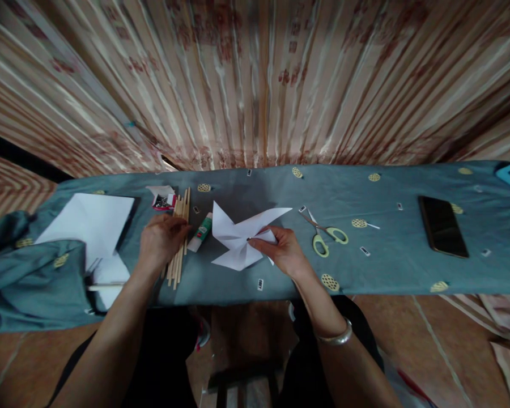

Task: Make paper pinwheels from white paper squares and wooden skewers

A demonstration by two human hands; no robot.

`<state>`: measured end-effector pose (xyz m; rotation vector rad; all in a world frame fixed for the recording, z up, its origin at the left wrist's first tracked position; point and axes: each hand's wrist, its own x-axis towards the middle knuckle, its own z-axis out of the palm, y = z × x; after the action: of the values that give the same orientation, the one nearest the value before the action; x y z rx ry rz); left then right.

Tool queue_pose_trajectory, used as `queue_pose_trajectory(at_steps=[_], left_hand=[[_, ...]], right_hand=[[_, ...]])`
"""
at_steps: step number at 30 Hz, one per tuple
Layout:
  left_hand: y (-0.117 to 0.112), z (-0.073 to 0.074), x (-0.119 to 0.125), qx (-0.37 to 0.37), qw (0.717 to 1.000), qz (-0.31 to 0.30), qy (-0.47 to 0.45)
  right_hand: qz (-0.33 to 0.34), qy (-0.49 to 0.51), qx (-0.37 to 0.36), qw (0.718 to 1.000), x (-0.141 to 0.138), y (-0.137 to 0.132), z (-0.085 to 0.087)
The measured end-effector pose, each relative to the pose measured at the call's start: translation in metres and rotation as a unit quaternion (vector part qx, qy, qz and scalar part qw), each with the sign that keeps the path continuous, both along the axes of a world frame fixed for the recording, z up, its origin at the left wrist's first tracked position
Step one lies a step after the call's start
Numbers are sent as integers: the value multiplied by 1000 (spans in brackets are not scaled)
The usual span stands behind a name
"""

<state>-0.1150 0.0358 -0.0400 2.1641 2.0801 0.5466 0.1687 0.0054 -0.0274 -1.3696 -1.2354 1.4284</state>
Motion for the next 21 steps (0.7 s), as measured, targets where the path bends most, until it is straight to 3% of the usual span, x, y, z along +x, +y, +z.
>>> queue_pose_trajectory(at_steps=[8, 21], left_hand=[[6, -3, 6, -7, 999, 15, 46], [13, -5, 12, -17, 999, 37, 23]], right_hand=[[0, 27, -8, 1000, -3, -1, 2], [-1, 38, -10, 999, -6, -2, 5]])
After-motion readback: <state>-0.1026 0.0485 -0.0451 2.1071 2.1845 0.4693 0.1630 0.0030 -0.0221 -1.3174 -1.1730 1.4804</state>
